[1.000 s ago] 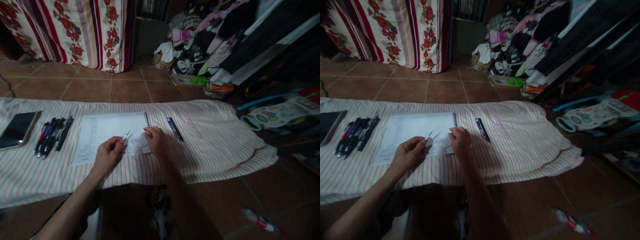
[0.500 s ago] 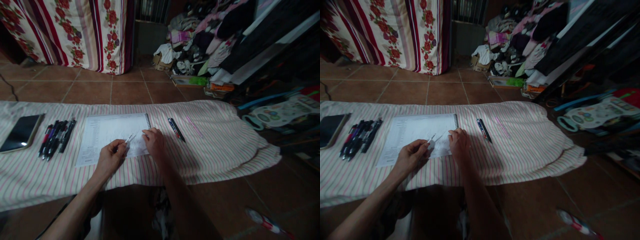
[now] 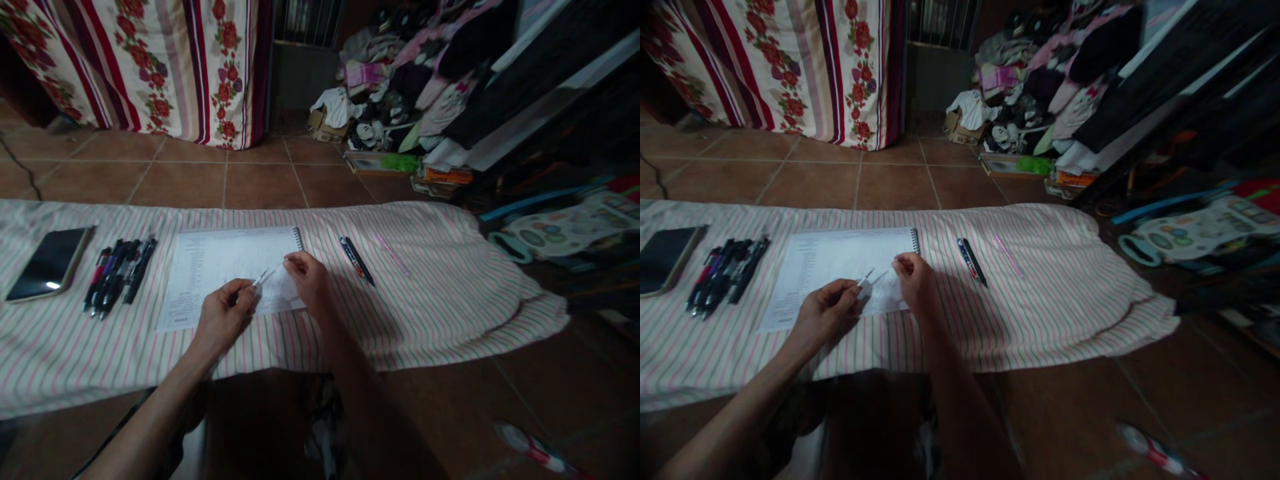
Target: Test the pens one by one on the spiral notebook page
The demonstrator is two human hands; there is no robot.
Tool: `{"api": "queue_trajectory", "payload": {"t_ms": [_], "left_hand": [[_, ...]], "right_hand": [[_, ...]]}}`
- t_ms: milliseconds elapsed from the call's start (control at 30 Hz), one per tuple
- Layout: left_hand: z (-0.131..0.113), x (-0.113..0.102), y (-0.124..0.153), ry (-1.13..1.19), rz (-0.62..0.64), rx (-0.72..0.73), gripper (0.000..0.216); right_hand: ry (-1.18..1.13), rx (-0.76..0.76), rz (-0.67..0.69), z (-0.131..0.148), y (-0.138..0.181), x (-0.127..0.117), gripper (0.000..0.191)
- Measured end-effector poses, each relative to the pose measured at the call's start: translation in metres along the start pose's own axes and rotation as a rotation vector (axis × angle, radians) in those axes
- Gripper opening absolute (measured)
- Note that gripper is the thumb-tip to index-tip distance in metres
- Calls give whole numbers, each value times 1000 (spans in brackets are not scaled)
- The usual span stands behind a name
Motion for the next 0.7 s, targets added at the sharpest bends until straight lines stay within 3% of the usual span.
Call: {"api": "queue_trajectory", "payload": {"t_ms": [100,233,700], "left_hand": [[0,0,0,-6,-1,5,23],[1,1,-1,-56,11,31,22],[10,5,-4,-169,12,30,28]], "right_hand": [[-371,167,23,5,0,1,22],[-593,283,46,15,4,0,25],[-680,308,123,20,8,-1,25]]}}
Point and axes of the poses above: each hand's wrist, its own y-axis away from the middle knuckle, its own x-axis out of the palm, z = x × y, the point moved 1 cm from there along -y, towards the middle knuckle, and after that the axes turned 8 degrees about z, right-handed, at the moved point
